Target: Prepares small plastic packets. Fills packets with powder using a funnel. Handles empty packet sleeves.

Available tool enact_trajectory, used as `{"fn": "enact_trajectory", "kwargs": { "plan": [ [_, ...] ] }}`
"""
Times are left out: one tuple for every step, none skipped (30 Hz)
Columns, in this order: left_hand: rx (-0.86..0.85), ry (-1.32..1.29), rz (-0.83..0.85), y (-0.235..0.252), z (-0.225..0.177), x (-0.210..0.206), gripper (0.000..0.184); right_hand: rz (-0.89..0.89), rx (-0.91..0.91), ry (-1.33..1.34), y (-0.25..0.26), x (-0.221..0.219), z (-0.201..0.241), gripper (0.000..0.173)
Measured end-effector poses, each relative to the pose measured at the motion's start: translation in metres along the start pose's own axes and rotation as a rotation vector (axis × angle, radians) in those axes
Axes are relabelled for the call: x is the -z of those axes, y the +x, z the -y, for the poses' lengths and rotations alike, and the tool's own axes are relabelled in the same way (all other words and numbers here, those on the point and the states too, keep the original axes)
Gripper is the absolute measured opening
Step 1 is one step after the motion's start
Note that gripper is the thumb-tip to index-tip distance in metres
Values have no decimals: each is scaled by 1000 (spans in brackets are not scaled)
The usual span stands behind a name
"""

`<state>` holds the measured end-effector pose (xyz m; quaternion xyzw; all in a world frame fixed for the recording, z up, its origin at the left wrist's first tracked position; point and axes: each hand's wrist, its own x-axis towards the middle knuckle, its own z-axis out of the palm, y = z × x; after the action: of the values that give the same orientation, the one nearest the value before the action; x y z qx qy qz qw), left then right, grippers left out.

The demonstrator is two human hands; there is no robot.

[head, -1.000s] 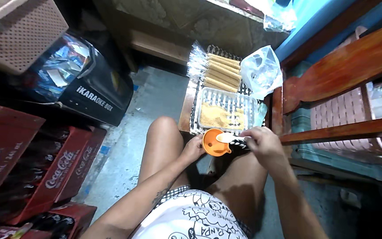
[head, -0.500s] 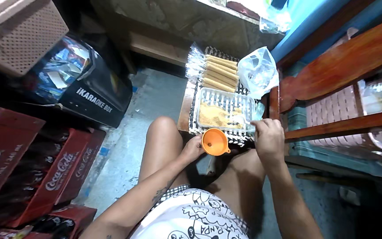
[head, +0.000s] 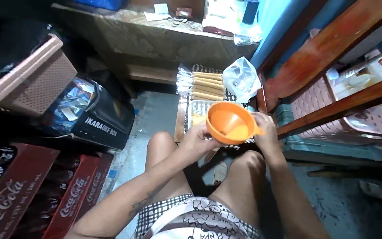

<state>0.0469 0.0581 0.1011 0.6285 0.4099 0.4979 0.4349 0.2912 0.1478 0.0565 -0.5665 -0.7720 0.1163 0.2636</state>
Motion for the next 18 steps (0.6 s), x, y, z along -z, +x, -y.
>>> {"fn": "enact_trajectory", "kwargs": {
  "plan": [
    [1, -16, 9, 10, -14, 2, 16, -56, 7, 43, 2, 10, 7, 29],
    [10, -31, 4, 21, -28, 3, 18, -114, 25, 77, 4, 21, 14, 31],
    [14, -34, 4, 33, -41, 4, 19, -180, 59, 122, 6, 34, 22, 34],
    [8, -31, 1, 45, -53, 5, 19, -242, 99, 171, 9, 49, 32, 39],
    [-10, -11, -11, 56, -62, 6, 17, -307, 139, 226, 10, 66, 43, 44],
    [-24, 16, -23, 67, -68, 6, 15, -372, 188, 271, 11, 83, 55, 50],
    [-30, 40, -39, 79, -72, 7, 13, -454, 264, 303, 14, 98, 66, 54],
    [-38, 53, -56, 89, -74, 7, 13, -557, 371, 322, 18, 109, 76, 58],
    [-53, 58, -75, 99, -73, 6, 12, -657, 476, 312, 23, 118, 86, 63],
    [-67, 64, -97, 108, -72, 6, 12, -724, 549, 272, 29, 123, 96, 69],
    [-68, 77, -117, 116, -70, 5, 12, -755, 594, 202, 35, 123, 104, 75],
    [-61, 91, -135, 123, -68, 4, 13, -715, 603, 110, 41, 118, 110, 81],
    [-46, 107, -152, 128, -66, 2, 13, -608, 594, 21, 44, 111, 115, 78],
    [-23, 123, -170, 134, -62, 1, 13, -489, 574, -45, 46, 106, 119, 72],
    [-1, 136, -178, 139, -57, 0, 12, -416, 547, -77, 48, 105, 122, 68],
    [11, 150, -178, 145, -51, 1, 12, -417, 532, -89, 50, 106, 123, 65],
    [20, 158, -177, 150, -47, 2, 13, -469, 535, -85, 53, 108, 123, 66],
    [25, 159, -178, 154, -43, 2, 14, -516, 542, -80, 56, 109, 123, 68]
  ]
}}
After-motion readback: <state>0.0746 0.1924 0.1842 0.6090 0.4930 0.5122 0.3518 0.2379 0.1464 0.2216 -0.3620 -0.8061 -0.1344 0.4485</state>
